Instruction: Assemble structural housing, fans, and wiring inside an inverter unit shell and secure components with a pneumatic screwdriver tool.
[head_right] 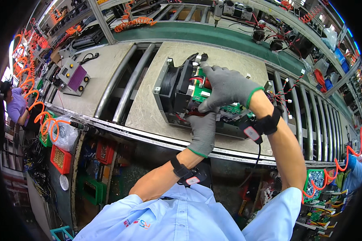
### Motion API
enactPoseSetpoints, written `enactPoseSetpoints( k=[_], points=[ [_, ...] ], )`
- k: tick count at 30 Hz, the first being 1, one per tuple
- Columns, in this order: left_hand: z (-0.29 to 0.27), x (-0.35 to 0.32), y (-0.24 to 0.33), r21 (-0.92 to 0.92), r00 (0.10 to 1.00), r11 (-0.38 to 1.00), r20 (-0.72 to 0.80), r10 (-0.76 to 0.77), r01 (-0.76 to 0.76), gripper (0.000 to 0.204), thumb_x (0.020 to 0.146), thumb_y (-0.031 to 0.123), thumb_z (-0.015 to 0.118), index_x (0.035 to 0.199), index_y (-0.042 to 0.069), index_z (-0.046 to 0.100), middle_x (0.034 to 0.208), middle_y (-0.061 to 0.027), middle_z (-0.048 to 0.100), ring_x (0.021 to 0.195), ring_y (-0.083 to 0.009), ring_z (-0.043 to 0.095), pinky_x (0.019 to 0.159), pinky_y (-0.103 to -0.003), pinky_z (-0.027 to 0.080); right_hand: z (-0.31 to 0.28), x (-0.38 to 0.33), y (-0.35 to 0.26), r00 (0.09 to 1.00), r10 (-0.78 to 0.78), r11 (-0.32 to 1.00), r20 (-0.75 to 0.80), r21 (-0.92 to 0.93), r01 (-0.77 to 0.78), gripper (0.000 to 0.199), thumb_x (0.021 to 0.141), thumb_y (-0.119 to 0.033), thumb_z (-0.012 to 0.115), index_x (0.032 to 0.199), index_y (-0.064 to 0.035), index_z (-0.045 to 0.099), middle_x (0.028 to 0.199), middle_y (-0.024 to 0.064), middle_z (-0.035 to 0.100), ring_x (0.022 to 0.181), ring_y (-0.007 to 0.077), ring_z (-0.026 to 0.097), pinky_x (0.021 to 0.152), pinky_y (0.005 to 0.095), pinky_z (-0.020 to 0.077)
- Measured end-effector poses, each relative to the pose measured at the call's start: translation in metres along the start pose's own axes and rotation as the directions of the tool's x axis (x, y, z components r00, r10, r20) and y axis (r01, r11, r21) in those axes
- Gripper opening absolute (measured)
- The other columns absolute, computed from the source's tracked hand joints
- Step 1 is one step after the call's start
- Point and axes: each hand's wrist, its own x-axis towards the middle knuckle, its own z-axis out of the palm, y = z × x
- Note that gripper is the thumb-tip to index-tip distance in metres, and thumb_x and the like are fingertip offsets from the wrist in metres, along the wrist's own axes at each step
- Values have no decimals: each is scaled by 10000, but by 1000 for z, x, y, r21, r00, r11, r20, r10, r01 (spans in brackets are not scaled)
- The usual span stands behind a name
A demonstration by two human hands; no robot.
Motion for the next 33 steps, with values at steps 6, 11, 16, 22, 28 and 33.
enactPoseSetpoints(
  k=[6,11,16,22,28,33],
  points=[
    [-28,-6,-1,86,985,996,169,-44,30,881,804,118,805,1394,-59,176,1341,-190,471,1229,-236,528,1030,-331,473,-9,19,-4,979,67,991,191,-123,-44,1284,599,-511,850,1583,-50,166,1189,286,601,1130,445,581,969,445,474],
    [-100,-2,-23,312,916,937,400,20,-157,905,803,246,809,1429,-64,232,1328,-233,467,1233,-301,518,1036,-407,439,-4,15,-5,982,96,995,160,-22,-93,1189,586,-510,803,1541,-51,264,1156,279,578,1062,448,605,930,452,498],
    [-141,6,-40,655,832,515,404,380,-553,725,855,194,707,1434,-49,345,1287,-277,488,1228,-391,517,1042,-453,427,-1,5,-1,998,45,999,41,12,-46,1095,598,-405,769,1520,-36,308,1105,269,573,1031,439,595,916,448,493],
    [-142,25,-39,646,732,353,543,411,-677,699,781,187,719,1385,-32,443,1281,-271,484,1138,-454,509,989,-506,434,-4,1,3,999,-19,995,34,95,16,1059,600,-363,770,1503,-21,335,1160,285,556,1080,443,578,950,444,484],
    [-132,23,-29,808,796,-13,582,166,-589,611,722,290,764,1228,-3,586,1233,-185,536,1115,-343,523,898,-474,432,-1,-1,4,1000,-29,998,13,55,28,1081,582,-357,778,1503,-18,323,1179,294,548,1108,442,568,971,443,475],
    [-127,23,-34,765,771,-285,626,120,-577,535,734,385,764,1154,65,681,1224,-120,560,1123,-295,510,915,-436,402,-2,-2,2,1000,-10,999,-2,43,10,1100,576,-357,783,1515,-33,311,1207,286,547,1126,435,565,983,435,473]
  ],
)
